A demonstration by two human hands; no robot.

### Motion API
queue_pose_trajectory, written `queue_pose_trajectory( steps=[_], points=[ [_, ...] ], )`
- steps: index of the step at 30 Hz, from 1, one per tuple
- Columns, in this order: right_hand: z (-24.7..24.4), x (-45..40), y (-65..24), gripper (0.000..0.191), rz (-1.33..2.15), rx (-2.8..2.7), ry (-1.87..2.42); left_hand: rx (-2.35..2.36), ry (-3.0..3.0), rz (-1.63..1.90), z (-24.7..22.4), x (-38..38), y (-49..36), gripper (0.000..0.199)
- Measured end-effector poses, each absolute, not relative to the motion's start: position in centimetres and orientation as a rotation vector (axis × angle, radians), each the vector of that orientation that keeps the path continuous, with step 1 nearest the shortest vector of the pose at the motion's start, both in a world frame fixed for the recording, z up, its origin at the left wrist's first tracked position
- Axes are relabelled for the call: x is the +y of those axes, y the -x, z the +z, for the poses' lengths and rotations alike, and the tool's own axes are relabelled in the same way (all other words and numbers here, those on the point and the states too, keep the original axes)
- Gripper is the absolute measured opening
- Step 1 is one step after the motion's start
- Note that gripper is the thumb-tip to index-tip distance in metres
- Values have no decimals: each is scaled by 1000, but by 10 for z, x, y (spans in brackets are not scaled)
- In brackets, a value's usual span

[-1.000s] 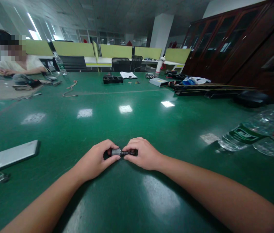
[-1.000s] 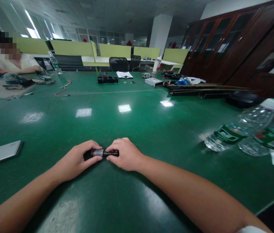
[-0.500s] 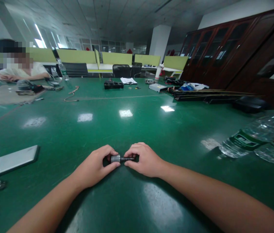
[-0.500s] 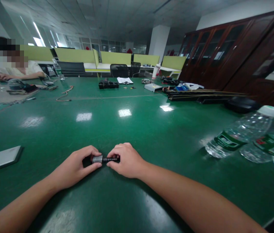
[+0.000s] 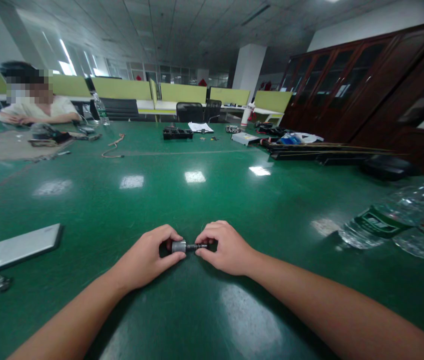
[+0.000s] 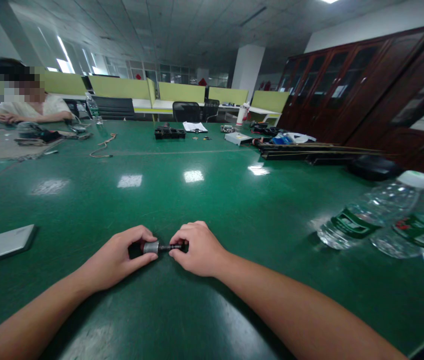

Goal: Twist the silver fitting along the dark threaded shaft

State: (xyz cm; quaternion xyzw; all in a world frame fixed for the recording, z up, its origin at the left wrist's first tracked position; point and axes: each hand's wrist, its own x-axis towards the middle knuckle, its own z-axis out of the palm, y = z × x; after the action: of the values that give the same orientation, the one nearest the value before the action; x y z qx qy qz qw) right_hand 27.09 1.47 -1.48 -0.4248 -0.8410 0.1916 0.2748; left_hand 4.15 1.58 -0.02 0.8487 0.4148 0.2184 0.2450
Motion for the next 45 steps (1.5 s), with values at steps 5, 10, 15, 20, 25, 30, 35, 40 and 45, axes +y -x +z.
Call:
queue_pose_trajectory(
  steps=[5, 10, 15, 20, 25, 30, 35, 40, 45],
  points=[
    [-13, 14, -272, 7, 510, -2272, 1130, 1144, -2325, 598, 1, 14, -42, 17],
    [-13, 14, -276, 5, 478, -2268, 1151, 1118, -2334, 622, 3, 13, -40, 15],
    [-12, 19, -284, 6, 471, -2274, 1189, 1134, -2318, 636, 3, 14, -41, 15],
    [-13, 29, -294, 6, 414, -2139, 1483, 1181, -2308, 631, 2, 13, -40, 17],
    [-16, 30, -293, 6, 511, -2174, 1337, 1208, -2284, 626, 0, 13, -41, 19],
    [-15, 26, -289, 5, 520, -2233, 1245, 1210, -2282, 620, 0, 13, -42, 19],
    [-15, 26, -285, 8, 567, -2295, 1081, 1159, -2299, 641, -1, 12, -41, 17],
    [-17, 21, -278, 25, 646, -2212, 1051, 1096, -2312, 619, -1, 11, -42, 20],
    [-16, 16, -275, 21, 654, -2240, 1004, 1097, -2314, 588, 0, 12, -43, 18]
  ],
)
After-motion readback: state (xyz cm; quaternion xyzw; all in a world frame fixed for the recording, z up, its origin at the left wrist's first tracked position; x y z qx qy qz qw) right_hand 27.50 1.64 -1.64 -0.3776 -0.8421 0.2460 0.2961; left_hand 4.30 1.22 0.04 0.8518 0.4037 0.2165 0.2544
